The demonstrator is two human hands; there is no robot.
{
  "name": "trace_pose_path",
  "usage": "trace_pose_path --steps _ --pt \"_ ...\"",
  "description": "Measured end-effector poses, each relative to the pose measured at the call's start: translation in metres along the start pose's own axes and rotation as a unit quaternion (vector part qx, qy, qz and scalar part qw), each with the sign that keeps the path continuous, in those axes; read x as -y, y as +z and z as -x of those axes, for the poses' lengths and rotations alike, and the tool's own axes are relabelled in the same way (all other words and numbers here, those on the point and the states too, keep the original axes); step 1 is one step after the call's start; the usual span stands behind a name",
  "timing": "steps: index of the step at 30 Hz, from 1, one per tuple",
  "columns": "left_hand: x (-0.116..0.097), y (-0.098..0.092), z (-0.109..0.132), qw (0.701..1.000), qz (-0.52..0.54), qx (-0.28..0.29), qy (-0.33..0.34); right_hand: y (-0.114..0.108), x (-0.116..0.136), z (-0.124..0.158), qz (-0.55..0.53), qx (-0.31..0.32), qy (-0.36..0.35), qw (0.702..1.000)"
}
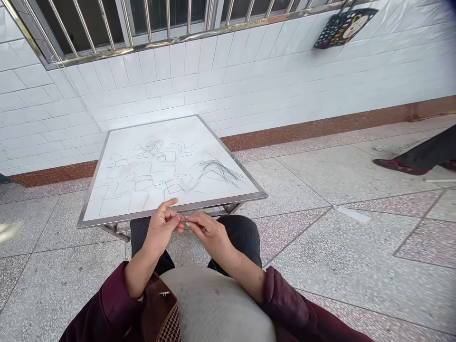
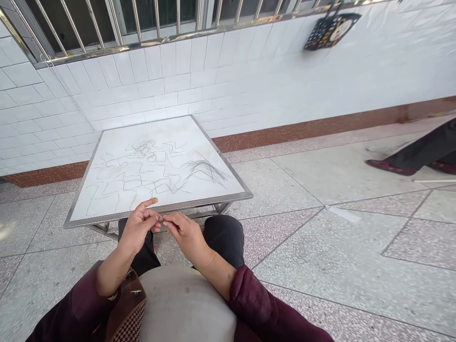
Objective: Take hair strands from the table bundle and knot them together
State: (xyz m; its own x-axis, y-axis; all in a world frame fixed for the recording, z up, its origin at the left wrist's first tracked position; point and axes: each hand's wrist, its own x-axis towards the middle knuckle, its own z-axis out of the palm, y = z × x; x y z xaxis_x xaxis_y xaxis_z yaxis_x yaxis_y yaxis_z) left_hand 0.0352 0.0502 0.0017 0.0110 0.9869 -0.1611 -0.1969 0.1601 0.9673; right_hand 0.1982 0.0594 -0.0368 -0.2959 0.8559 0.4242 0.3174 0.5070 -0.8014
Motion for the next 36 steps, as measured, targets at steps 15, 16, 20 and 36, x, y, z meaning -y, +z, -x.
trace_pose_path --steps 15,16,20,36 --pt "-0.009 -0.008 -0.008 0.994 -0.097 0.051 0.002 -0.002 0.013 0.003 0.189 0.033 -0.082 0.978" --pt "-0.009 -0.009 -0.010 0.993 -0.103 0.054 0.000 -0.001 0.014 0.003 0.198 0.038 -0.087 0.976" --pt "-0.009 -0.011 -0.015 0.989 -0.131 0.065 -0.016 0.004 0.014 0.004 0.233 0.059 -0.114 0.964" --pt "-0.014 -0.019 -0.024 0.978 -0.203 0.028 0.032 0.004 0.004 0.003 0.108 0.023 -0.070 0.991"
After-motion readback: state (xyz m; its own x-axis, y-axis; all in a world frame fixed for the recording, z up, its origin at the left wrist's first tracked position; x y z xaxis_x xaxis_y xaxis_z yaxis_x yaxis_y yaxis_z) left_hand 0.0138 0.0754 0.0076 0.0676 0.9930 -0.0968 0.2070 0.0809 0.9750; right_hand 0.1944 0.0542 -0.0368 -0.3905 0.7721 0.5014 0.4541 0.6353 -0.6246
